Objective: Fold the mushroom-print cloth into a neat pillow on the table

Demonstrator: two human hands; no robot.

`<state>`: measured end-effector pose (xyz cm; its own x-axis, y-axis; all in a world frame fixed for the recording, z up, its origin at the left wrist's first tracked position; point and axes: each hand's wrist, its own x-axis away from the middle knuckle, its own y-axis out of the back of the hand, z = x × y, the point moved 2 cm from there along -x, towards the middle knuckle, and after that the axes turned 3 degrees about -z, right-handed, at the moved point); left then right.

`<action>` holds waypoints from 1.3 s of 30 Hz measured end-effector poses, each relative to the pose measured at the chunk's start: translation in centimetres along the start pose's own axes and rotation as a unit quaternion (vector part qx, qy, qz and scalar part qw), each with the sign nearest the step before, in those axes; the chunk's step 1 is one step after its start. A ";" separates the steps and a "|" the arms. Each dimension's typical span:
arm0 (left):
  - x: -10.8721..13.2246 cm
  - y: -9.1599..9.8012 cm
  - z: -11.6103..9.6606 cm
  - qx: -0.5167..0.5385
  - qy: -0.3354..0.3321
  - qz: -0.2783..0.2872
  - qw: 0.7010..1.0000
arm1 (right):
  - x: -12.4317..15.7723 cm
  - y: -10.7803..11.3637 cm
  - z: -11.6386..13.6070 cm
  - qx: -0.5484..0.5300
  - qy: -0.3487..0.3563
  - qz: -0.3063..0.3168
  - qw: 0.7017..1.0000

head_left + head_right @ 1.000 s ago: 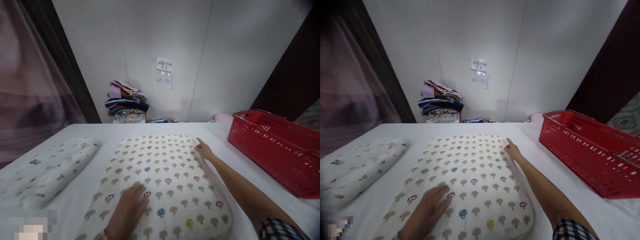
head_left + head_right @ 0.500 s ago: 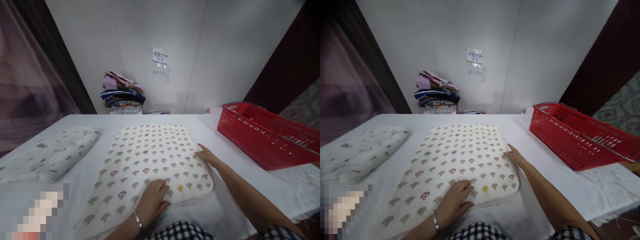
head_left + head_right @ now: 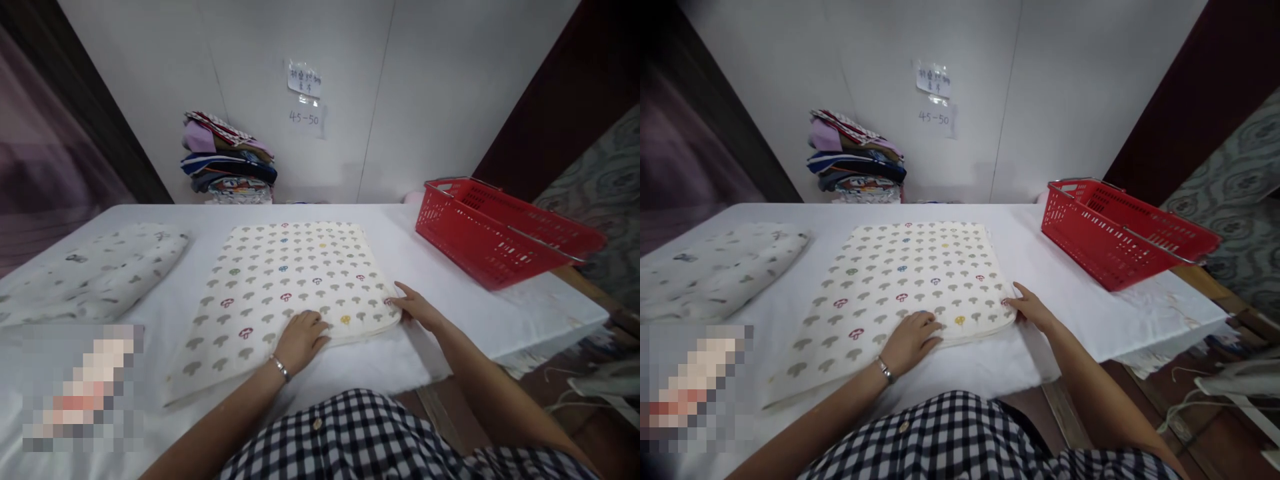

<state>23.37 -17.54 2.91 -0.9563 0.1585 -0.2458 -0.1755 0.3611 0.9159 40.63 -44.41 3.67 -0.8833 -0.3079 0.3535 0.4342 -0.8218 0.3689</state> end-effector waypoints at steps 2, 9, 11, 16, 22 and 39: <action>0.0 0.0 -0.2 -0.015 -0.008 0.000 1.000 | 0.5 -0.3 -0.2 -0.011 -0.005 -0.007 1.000; 0.7 0.2 -0.8 -0.026 -0.013 -0.006 1.000 | 1.4 -0.6 0.1 -0.120 0.019 -0.069 0.990; 0.8 0.2 -0.8 -0.031 -0.015 -0.001 0.999 | 1.4 -0.7 0.1 -0.159 0.021 -0.072 0.984; 1.1 0.3 -0.8 -0.047 -0.018 0.002 0.999 | 1.7 -1.0 -0.1 -0.166 0.004 -0.068 0.984; 0.9 0.3 -0.9 -0.063 -0.010 -0.013 0.998 | 1.7 -1.3 -0.6 -0.086 -0.010 -0.068 0.994; 2.5 1.1 -0.9 -0.029 -0.029 -0.007 0.999 | 1.3 -1.4 -1.8 0.131 -0.007 -0.070 0.989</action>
<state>20.58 -17.60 3.54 -0.9386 0.2074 -0.2757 -0.2041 0.3107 0.9283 38.55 -44.50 2.07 -0.9361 -0.1929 0.2940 0.3409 -0.7031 0.6241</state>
